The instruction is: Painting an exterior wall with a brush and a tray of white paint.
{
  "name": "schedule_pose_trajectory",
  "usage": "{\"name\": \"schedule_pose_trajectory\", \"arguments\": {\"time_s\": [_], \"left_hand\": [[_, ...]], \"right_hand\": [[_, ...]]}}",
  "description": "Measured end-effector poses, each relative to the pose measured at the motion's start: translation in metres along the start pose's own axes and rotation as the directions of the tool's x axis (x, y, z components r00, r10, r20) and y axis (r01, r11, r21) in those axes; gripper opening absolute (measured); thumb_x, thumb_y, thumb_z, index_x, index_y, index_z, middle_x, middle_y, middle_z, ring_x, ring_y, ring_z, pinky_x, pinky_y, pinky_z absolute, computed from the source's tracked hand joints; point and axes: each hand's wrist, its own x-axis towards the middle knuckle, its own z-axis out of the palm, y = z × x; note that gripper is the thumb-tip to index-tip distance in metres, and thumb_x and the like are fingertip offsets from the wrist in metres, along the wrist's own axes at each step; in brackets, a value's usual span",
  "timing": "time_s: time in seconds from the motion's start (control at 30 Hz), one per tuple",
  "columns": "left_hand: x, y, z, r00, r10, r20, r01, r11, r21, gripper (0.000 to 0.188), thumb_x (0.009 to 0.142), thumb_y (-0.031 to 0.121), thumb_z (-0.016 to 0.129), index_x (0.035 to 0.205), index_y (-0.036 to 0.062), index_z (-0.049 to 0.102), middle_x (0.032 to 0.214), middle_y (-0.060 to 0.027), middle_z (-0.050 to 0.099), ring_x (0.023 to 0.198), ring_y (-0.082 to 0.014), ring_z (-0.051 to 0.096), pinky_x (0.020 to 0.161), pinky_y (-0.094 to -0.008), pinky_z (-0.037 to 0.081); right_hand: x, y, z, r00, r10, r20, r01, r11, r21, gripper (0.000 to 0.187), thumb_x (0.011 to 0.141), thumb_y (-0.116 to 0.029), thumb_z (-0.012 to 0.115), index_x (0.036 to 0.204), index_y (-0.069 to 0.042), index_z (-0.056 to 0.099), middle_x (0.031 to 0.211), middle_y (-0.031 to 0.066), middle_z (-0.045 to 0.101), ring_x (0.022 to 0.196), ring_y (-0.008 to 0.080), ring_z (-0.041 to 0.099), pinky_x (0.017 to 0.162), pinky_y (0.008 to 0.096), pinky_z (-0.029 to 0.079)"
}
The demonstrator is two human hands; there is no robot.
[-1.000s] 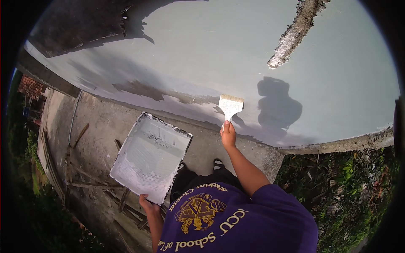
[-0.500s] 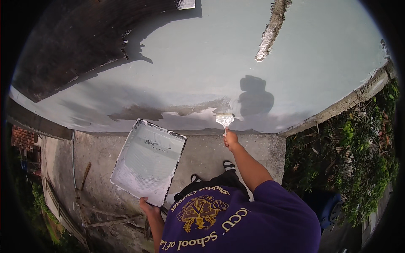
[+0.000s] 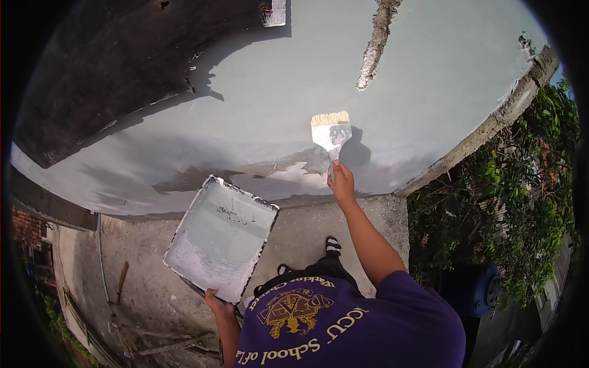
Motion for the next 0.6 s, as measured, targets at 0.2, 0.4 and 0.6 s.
{"name": "schedule_pose_trajectory", "arguments": {"time_s": [0.2,0.4,0.6], "left_hand": [[0.012,0.006,-0.014,1.000,-0.020,0.006,0.020,1.000,0.014,0.075,0.060,0.013,0.046,0.133,-0.0031,0.039,0.130,-0.0193,0.048,0.121,-0.0397,0.046,0.103,-0.0514,0.039],[0.009,0.001,-0.015,1.000,0.005,-0.031,-0.005,1.000,-0.004,0.073,0.061,0.013,0.046,0.132,-0.0030,0.040,0.128,-0.0184,0.049,0.119,-0.0393,0.047,0.102,-0.0513,0.040],[-0.007,0.002,-0.009,1.000,0.003,-0.011,-0.004,0.999,-0.043,0.073,0.060,0.012,0.047,0.131,-0.0036,0.040,0.126,-0.0178,0.051,0.118,-0.0384,0.048,0.102,-0.0483,0.040]], "right_hand": [[0.020,0.098,-0.009,0.978,0.134,-0.160,-0.162,0.971,-0.175,0.046,0.098,-0.045,0.045,0.070,-0.008,0.048,0.051,-0.0009,0.037,0.043,0.0096,0.038,0.041,0.0265,0.030],[-0.001,0.125,-0.032,0.581,0.788,-0.204,-0.814,0.565,-0.137,0.045,0.095,-0.049,0.045,0.076,-0.008,0.049,0.049,-0.0006,0.037,0.037,0.0123,0.034,0.036,0.0293,0.023],[0.018,0.017,-0.002,0.767,0.641,0.006,-0.639,0.765,-0.083,0.041,0.095,-0.044,0.046,0.076,-0.009,0.047,0.051,-0.0025,0.035,0.037,0.0083,0.028,0.036,0.0263,0.019]]}}
